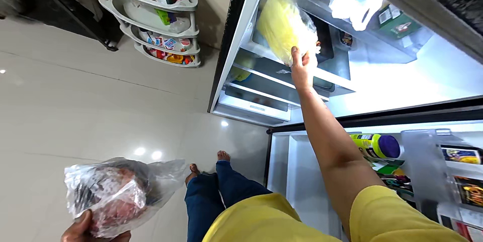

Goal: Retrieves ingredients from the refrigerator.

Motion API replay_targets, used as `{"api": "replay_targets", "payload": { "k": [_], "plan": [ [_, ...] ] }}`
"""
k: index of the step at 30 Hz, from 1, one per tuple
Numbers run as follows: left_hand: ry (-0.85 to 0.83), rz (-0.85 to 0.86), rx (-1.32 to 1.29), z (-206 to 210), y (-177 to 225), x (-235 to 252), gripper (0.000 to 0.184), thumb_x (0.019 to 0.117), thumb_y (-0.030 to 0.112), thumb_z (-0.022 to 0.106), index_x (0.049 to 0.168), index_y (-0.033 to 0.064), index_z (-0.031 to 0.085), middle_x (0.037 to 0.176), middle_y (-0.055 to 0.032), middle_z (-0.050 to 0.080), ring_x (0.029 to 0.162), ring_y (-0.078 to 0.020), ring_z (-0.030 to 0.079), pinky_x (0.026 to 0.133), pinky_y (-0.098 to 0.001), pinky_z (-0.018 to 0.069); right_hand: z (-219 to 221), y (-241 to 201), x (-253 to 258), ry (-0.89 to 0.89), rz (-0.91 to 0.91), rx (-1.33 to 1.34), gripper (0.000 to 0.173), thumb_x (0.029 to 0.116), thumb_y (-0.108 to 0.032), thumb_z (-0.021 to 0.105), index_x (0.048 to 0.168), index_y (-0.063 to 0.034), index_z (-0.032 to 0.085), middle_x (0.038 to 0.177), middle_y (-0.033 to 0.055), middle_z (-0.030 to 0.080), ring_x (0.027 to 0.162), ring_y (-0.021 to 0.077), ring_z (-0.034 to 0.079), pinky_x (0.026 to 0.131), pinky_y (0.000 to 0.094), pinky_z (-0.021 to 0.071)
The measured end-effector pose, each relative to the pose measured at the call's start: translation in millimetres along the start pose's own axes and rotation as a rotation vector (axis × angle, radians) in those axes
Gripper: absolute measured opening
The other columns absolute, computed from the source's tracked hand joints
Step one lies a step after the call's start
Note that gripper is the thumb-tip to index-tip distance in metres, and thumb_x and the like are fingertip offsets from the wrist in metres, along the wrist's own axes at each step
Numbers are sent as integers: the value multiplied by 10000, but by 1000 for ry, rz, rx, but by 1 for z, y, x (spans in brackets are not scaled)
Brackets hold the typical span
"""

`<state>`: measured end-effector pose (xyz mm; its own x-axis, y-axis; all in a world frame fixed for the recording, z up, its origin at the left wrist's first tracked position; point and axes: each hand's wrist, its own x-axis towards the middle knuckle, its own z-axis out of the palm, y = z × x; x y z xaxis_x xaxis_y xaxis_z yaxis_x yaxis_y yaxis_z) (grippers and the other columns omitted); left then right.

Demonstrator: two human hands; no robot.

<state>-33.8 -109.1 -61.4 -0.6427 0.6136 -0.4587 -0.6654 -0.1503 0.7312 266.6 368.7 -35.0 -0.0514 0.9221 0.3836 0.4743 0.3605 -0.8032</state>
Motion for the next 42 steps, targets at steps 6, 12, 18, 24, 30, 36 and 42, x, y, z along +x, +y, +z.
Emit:
{"api": "replay_targets", "payload": {
  "k": [6, 12, 18, 24, 30, 36, 42],
  "plan": [
    [102, -3, 42, 6, -3, -10, 305, 1050, 307, 391, 1005, 203, 674, 903, 33, 763, 830, -64, 738, 697, -281, 636, -23, 6, -46, 2, -390, -369, 416, 991, -171, 653, 1275, 124, 577, 1094, 264, 707, 1016, 343, 720, 903, 487, 570],
    [170, -20, 79, 8, -7, -23, 376, 1071, 316, 276, 1016, 212, 634, 878, 54, 757, 797, -48, 732, 667, -262, 632, -41, 6, -73, -2, -597, -406, 373, 965, -127, 684, 1234, 120, 610, 1144, 262, 699, 1051, 331, 717, 930, 450, 578],
    [271, -47, 70, 13, -13, -37, 358, 1085, 309, 261, 1029, 204, 598, 861, 57, 750, 778, -59, 733, 659, -272, 631, -42, -26, -99, -154, -802, -225, 376, 1007, -153, 593, 1344, 4, 538, 1359, 204, 641, 1353, 315, 565, 1133, 448, 468],
    [306, -10, 33, 5, -18, -46, 329, 1061, 280, 299, 1036, 138, 595, 855, -3, 741, 754, -104, 735, 629, -303, 634, -22, -62, -119, -223, -938, -197, 336, 993, -98, 529, 1323, -39, 552, 1279, 169, 695, 1295, 285, 608, 1135, 394, 447],
    [314, -25, 4, -19, 1, -62, 251, 1065, 226, 363, 1165, 74, 536, 893, -68, 720, 777, -168, 733, 653, -351, 636, 16, -130, -155, -370, -1129, -23, 416, 1011, -200, 574, 1415, -153, 485, 1399, 103, 628, 1363, 269, 546, 1139, 394, 449],
    [322, 62, -74, -61, 30, -96, 285, 1040, 163, 446, 1288, 26, 476, 943, -120, 718, 818, -211, 735, 704, -382, 639, 89, -209, -186, -541, -1347, 186, 408, 1027, -195, 555, 1424, -134, 483, 1412, 136, 616, 1368, 308, 544, 1139, 433, 457],
    [416, 100, -217, -127, 32, -144, 305, 1039, 178, 511, 1300, 24, 472, 973, -146, 713, 857, -253, 730, 731, -423, 629, 156, -285, -236, -673, -1500, 383, 382, 1043, -204, 478, 1418, -137, 456, 1432, 127, 583, 1418, 283, 484, 1163, 391, 412]
  ]
}}
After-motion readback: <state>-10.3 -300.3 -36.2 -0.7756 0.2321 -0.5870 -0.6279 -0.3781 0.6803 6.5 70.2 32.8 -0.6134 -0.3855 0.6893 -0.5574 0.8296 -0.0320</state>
